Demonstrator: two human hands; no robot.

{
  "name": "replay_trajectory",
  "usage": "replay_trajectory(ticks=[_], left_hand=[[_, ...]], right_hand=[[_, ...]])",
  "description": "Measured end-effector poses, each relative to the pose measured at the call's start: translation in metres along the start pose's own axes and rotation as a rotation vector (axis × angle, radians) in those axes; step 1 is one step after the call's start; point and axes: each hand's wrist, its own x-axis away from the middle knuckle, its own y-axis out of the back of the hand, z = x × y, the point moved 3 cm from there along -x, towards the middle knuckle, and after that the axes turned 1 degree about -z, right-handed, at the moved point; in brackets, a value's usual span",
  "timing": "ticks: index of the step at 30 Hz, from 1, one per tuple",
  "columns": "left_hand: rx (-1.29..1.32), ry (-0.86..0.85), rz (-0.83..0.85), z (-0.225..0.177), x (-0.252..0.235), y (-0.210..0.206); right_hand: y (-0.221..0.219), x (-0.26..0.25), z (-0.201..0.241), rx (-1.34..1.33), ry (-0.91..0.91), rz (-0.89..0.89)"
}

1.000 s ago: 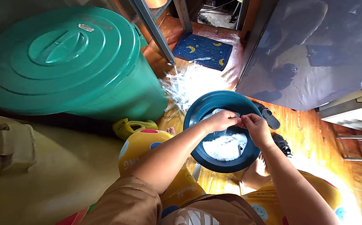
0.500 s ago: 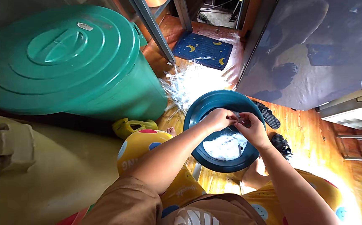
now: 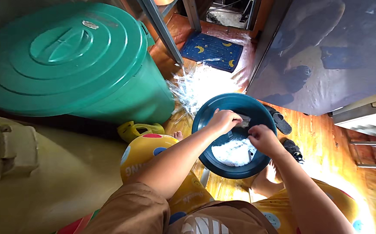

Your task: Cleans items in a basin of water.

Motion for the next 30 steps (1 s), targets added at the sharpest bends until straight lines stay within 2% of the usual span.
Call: replay_trajectory(ticks=[1, 3, 6, 9, 13, 18, 24, 30], left_hand=[[-0.001, 0.004, 0.0, 0.001, 0.0, 0.0], [-0.009, -0.004, 0.0, 0.004, 0.0, 0.0], [-0.008, -0.01, -0.003, 0.005, -0.001, 0.002], [-0.04, 0.018, 0.008, 0.008, -0.001, 0.005], [-0.118, 0.023, -0.05, 0.013, -0.001, 0.008], [-0.091, 0.066, -0.094, 0.014, -0.003, 0.019], [-0.047, 0.112, 0.001, 0.019, -0.006, 0.005], [-0.06, 0.097, 0.112, 0.02, -0.005, -0.006]], right_hand=[[-0.009, 0.001, -0.002, 0.106, -0.033, 0.161], [-0.03, 0.006, -0.002, 0.28, -0.081, 0.366], [-0.049, 0.013, -0.004, 0.438, -0.114, 0.487], [-0.046, 0.015, -0.004, 0.511, -0.148, 0.462], [-0.02, 0.012, 0.0, 0.535, -0.167, 0.376], [-0.014, -0.006, -0.018, 0.401, -0.126, 0.233], [-0.05, -0.029, -0.035, 0.439, -0.136, 0.366], [-0.07, -0.034, -0.019, 0.491, -0.114, 0.468]])
